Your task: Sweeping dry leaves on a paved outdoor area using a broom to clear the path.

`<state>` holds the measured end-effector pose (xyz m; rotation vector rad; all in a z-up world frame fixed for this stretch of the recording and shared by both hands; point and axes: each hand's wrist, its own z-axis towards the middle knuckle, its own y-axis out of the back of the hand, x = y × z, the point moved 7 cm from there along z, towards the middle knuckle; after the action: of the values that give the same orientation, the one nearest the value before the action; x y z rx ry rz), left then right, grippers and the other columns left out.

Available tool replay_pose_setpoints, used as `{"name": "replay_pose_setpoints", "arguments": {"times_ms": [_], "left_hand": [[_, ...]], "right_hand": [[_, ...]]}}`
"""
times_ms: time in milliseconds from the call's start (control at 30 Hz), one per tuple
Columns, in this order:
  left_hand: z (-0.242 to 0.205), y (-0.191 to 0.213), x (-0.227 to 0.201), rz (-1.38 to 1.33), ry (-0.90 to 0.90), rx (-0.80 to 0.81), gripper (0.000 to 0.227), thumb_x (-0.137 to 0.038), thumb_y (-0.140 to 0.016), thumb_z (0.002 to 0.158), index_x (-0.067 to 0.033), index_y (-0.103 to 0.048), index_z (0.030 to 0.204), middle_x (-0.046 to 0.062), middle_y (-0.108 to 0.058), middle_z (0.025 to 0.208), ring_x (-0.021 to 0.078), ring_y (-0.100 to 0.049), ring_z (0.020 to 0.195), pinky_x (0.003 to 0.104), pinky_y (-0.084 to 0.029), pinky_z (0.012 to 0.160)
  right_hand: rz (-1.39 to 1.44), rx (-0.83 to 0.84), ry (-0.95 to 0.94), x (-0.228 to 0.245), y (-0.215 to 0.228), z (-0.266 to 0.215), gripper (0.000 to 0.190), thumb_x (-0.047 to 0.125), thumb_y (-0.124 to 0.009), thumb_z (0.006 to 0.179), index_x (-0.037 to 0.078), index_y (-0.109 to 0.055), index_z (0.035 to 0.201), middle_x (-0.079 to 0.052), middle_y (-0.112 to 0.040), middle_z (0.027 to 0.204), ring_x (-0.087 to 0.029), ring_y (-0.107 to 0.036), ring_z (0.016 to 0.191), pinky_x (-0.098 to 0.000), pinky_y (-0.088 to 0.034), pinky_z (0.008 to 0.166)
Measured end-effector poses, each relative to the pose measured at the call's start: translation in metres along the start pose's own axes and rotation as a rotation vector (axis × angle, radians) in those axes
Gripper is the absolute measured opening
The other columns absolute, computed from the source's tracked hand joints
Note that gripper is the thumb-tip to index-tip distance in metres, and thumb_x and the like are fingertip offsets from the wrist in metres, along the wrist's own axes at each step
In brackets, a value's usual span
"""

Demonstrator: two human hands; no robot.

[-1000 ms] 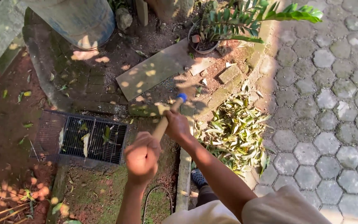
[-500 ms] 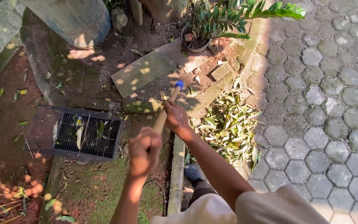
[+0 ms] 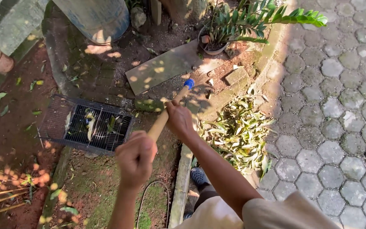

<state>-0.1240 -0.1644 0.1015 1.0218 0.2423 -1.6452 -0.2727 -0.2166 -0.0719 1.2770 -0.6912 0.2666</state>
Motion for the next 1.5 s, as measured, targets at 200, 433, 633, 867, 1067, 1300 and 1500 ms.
{"name": "replay_pose_setpoints", "arguments": {"times_ms": [200,433,633,867,1067,1300,1500], "left_hand": [[-0.023,-0.008,0.050,-0.149,0.118,-0.131,0.054,-0.010,-0.047,0.103,-0.0145,-0.047,0.049,-0.001,-0.047,0.041,0.0160,-0.056,0.043,0.028,-0.046,0.061],[-0.004,0.049,-0.029,-0.162,0.046,-0.120,0.050,-0.021,-0.041,0.109,-0.0162,-0.047,0.060,-0.004,-0.041,0.049,0.0097,-0.043,0.044,0.022,-0.040,0.052],[-0.016,0.044,-0.056,0.147,0.001,-0.034,0.051,-0.033,-0.041,0.107,-0.0178,-0.048,0.059,-0.008,-0.041,0.047,0.0093,-0.046,0.045,0.024,-0.044,0.056],[-0.046,0.006,0.022,0.179,0.194,0.021,0.051,-0.028,-0.043,0.108,-0.0147,-0.049,0.059,-0.003,-0.038,0.049,0.0124,-0.039,0.049,0.028,-0.048,0.061],[-0.036,0.076,-0.033,-0.027,0.109,-0.178,0.047,-0.025,-0.044,0.109,-0.0164,-0.045,0.063,-0.007,-0.041,0.052,0.0066,-0.041,0.047,0.020,-0.038,0.048],[-0.049,0.080,-0.097,0.167,0.153,-0.155,0.059,-0.046,-0.035,0.107,-0.0201,-0.039,0.054,-0.009,-0.038,0.041,0.0076,-0.043,0.039,0.027,-0.041,0.054],[-0.086,0.042,-0.054,0.228,0.072,-0.044,0.048,-0.029,-0.041,0.105,-0.0189,-0.045,0.058,-0.007,-0.040,0.046,0.0091,-0.038,0.042,0.028,-0.040,0.054]], "right_hand": [[0.389,0.042,-0.547,-0.065,-0.038,-0.041,0.016,0.024,-0.063,0.097,0.012,-0.072,0.101,-0.016,-0.077,0.097,-0.030,-0.069,0.066,-0.0402,-0.052,0.063],[-0.178,0.187,-0.019,0.000,0.010,-0.055,0.017,0.011,-0.066,0.087,0.011,-0.068,0.104,-0.016,-0.073,0.091,-0.025,-0.065,0.055,-0.0383,-0.050,0.044],[0.043,0.062,0.160,0.050,-0.010,-0.024,0.025,0.012,-0.074,0.087,0.010,-0.069,0.111,-0.014,-0.074,0.107,-0.021,-0.068,0.052,-0.0323,-0.052,0.032],[0.142,0.276,0.144,0.028,-0.104,-0.001,0.016,0.016,-0.067,0.096,0.011,-0.070,0.112,-0.011,-0.077,0.108,-0.018,-0.073,0.065,-0.0272,-0.057,0.048],[-0.065,0.253,0.119,0.035,-0.069,-0.054,0.012,0.025,-0.064,0.101,0.013,-0.064,0.104,-0.005,-0.059,0.075,-0.010,-0.043,0.043,-0.0286,-0.037,0.033],[0.048,0.396,0.134,0.094,-0.007,-0.081,0.013,0.021,-0.055,0.109,0.015,-0.058,0.098,-0.004,-0.055,0.080,-0.015,-0.048,0.044,-0.0318,-0.046,0.032],[0.153,0.401,0.199,0.088,-0.075,-0.089,0.027,0.010,-0.060,0.089,0.008,-0.067,0.115,-0.014,-0.075,0.110,-0.022,-0.068,0.053,-0.0323,-0.049,0.036]]}}
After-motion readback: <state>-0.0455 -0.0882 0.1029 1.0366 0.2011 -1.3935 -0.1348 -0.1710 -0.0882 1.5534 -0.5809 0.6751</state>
